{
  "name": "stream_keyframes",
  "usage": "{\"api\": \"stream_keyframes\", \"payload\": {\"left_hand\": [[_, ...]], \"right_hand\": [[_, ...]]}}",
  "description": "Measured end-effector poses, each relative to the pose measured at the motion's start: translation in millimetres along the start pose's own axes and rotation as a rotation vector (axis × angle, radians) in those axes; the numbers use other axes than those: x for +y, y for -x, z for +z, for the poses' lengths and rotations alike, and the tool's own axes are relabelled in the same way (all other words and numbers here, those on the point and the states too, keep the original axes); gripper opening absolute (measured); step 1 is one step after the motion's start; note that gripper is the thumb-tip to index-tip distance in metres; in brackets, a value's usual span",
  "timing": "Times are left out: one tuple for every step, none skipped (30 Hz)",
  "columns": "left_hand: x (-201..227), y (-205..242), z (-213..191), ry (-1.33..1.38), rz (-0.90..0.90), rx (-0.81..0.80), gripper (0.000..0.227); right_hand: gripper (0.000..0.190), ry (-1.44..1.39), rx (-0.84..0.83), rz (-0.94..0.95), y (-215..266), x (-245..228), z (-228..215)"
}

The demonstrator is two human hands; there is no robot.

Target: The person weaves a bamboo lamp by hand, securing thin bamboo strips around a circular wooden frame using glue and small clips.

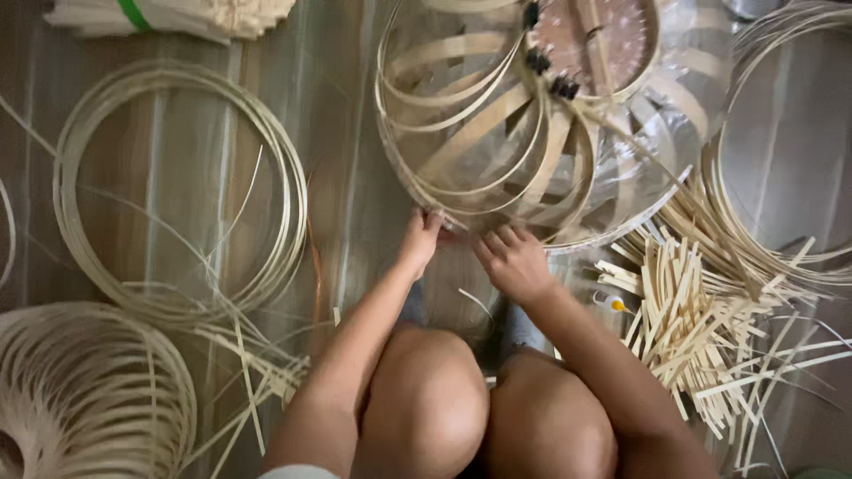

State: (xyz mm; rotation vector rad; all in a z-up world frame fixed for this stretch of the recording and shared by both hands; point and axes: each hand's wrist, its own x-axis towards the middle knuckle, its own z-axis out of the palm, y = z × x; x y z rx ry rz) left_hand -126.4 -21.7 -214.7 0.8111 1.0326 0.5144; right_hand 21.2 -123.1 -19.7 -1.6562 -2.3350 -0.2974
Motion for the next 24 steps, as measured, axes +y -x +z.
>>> {"api": "stream_keyframes", "payload": {"left_hand": [[2.0, -1.8, -1.1, 0.003, 0.02, -0.013, 0.034], [3.7, -4.1, -1.9, 0.006, 0.04, -0.025, 0.036], [0.6, -1.3, -3.0, 0.01, 0.048, -0.036, 0.039], [-1.7, 0.9, -4.7, 0.025, 0.025, -0.044, 0.042], [-1.7, 2.8, -6.0, 0.043, 0.007, -0.048, 0.046], [-0.9, 5.1, -6.5, 0.062, -0.011, -0.052, 0.05], [-0.1, 8.9, -6.3, 0.093, -0.078, -0.043, 0.061], [0.0, 15.3, -6.2, 0.125, -0.145, -0.033, 0.073], [0.3, 20.7, -4.2, 0.158, -0.211, -0.024, 0.087], [0.6, 25.5, -2.3, 0.122, -0.199, -0.093, 0.08], [-0.3, 30.6, -0.2, 0.086, -0.187, -0.163, 0.074], [-1.2, 33.2, 2.0, 0.051, -0.175, -0.233, 0.068], [-3.0, 35.1, 3.5, 0.071, -0.16, -0.233, 0.066], [-5.2, 36.4, 4.6, 0.092, -0.145, -0.233, 0.065], [-6.2, 35.6, 5.6, 0.114, -0.125, -0.23, 0.064], [-7.4, 34.0, 7.1, 0.117, -0.117, -0.216, 0.062], [-9.0, 32.8, 8.0, 0.117, -0.111, -0.204, 0.06], [-10.6, 33.1, 8.5, 0.117, -0.105, -0.191, 0.058], [-10.7, 32.1, 9.9, 0.085, -0.09, -0.183, 0.057], [-10.3, 31.8, 11.2, 0.052, -0.076, -0.175, 0.056], [-9.5, 31.6, 12.5, 0.02, -0.06, -0.167, 0.055], [-8.1, 31.9, 13.2, 0.001, -0.047, -0.182, 0.054], [-6.1, 32.9, 12.2, -0.016, -0.032, -0.192, 0.054], [-3.5, 33.5, 11.4, -0.034, -0.017, -0.201, 0.053]], "right_hand": [[0.023, -0.041, 0.067, 0.042, 0.5, 3.2, -6.6], [0.022, -0.081, 0.134, 0.082, 5.2, 9.0, -16.7], [0.022, -0.128, 0.193, 0.127, 15.4, 9.8, -27.5], [0.01, 0.069, 0.22, 0.221, 26.0, 15.9, -38.1], [0.02, -0.135, 0.222, 0.288, 37.7, 32.1, -52.4], [0.037, 0.021, 0.289, 0.706, 51.3, 39.4, -64.4], [0.061, 0.038, 0.423, 0.723, 72.4, 43.6, -83.0], [0.065, 0.313, 0.294, 0.731, 89.0, 52.3, -96.5], [0.069, 0.586, 0.159, 0.725, 105.2, 58.1, -108.3], [0.071, 0.356, 0.059, 0.887, 116.9, 59.4, -111.6], [0.073, 0.117, -0.045, 1.035, 127.8, 56.5, -114.0], [0.075, -0.133, -0.151, 1.168, 137.6, 49.0, -116.8], [0.075, -0.241, -0.164, 1.209, 145.9, 38.7, -121.2], [0.074, -0.35, -0.178, 1.247, 152.6, 26.2, -128.6], [0.073, -0.462, -0.189, 1.277, 155.2, 16.9, -136.7], [0.072, -0.563, -0.106, 1.249, 156.9, 10.6, -149.9], [0.072, -0.664, -0.02, 1.22, 156.6, 4.7, -161.2], [0.07, -0.841, -0.074, 1.022, 154.9, 7.5, -174.5], [0.068, -1.005, -0.122, 0.818, 154.0, 14.3, -194.2], [0.066, -1.159, -0.171, 0.607, 150.6, 17.2, -207.7], [0.061, -1.217, -0.152, 0.605, 144.7, 17.6, -212.2], [0.056, -1.275, -0.132, 0.603, 137.7, 16.4, -214.1], [0.051, -1.337, -0.116, 0.595, 129.3, 15.0, -213.0], [0.042, -1.309, -0.065, 0.57, 118.3, 13.4, -204.0]]}}
